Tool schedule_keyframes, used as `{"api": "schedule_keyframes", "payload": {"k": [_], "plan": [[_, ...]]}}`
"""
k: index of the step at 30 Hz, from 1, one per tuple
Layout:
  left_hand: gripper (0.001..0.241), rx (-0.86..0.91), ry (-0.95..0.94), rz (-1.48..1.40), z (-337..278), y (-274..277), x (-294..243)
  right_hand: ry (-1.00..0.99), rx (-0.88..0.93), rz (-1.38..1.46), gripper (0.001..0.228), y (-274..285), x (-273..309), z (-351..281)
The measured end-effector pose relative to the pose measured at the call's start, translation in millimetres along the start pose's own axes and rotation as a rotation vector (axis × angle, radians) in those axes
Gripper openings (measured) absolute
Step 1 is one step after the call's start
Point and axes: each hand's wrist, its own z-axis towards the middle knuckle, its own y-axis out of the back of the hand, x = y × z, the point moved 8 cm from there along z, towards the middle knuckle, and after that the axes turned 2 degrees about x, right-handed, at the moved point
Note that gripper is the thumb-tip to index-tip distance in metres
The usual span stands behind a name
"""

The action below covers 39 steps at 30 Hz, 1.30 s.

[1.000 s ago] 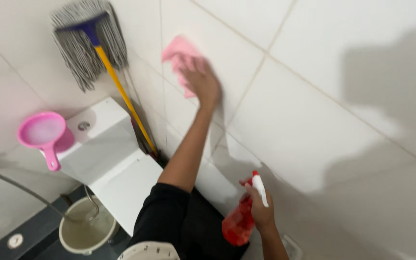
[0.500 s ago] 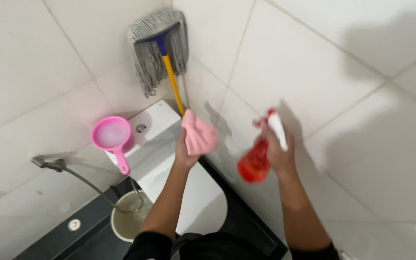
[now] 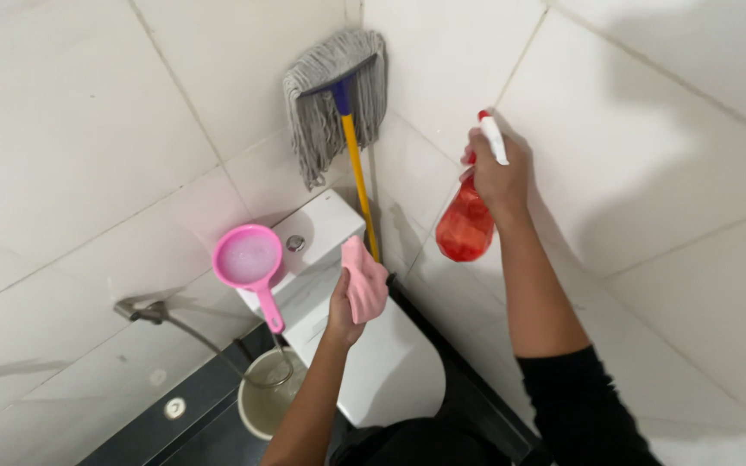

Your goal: The person sprays a cleaning solution from a red bottle onto white tiled walls and wipes the surface with a pink cloth. The task involves repeatedly spraying and wiping different sections of the wall in a bathroom setting.

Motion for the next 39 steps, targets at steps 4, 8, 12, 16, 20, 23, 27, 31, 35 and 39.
{"api": "schedule_keyframes", "payload": {"k": [4, 8, 12, 16, 20, 23, 27, 31, 35, 39], "plan": [[0.065, 0.078, -0.262, 0.229, 29, -79, -40, 0.273, -0.073, 0.096, 0.036, 18, 35, 7], [0.068, 0.245, -0.587, 0.451, 96, -192, -83, 0.149, -0.016, -0.028, 0.044, 15, -18, 16], [0.059, 0.14, -1.196, 1.462, 193, -295, -66, 0.131, 0.036, 0.003, 0.05, 29, -43, 2], [0.058, -0.02, -1.196, 1.355, 190, -352, -72, 0.062, 0.065, -0.065, 0.049, 45, -62, -10], [0.066, -0.275, -0.96, 1.063, 317, -156, -22, 0.003, 0.188, -0.042, 0.042, 52, -113, -19], [0.034, -0.057, -1.451, 1.308, 205, -298, -53, 0.024, 0.184, 0.061, 0.039, 48, -130, 0], [0.052, -0.118, -1.577, 1.595, 207, -375, -113, -0.018, 0.191, -0.005, 0.041, 47, -125, -8], [0.056, -0.375, -1.128, 1.196, 286, -298, -159, -0.055, 0.216, 0.031, 0.044, 49, -136, -12], [0.065, -0.122, -1.374, 1.166, 271, -376, -219, -0.06, 0.191, 0.046, 0.039, 51, -121, -5], [0.065, -0.247, -1.246, 1.193, 285, -361, -221, -0.079, 0.165, 0.041, 0.038, 58, -130, -9]]}}
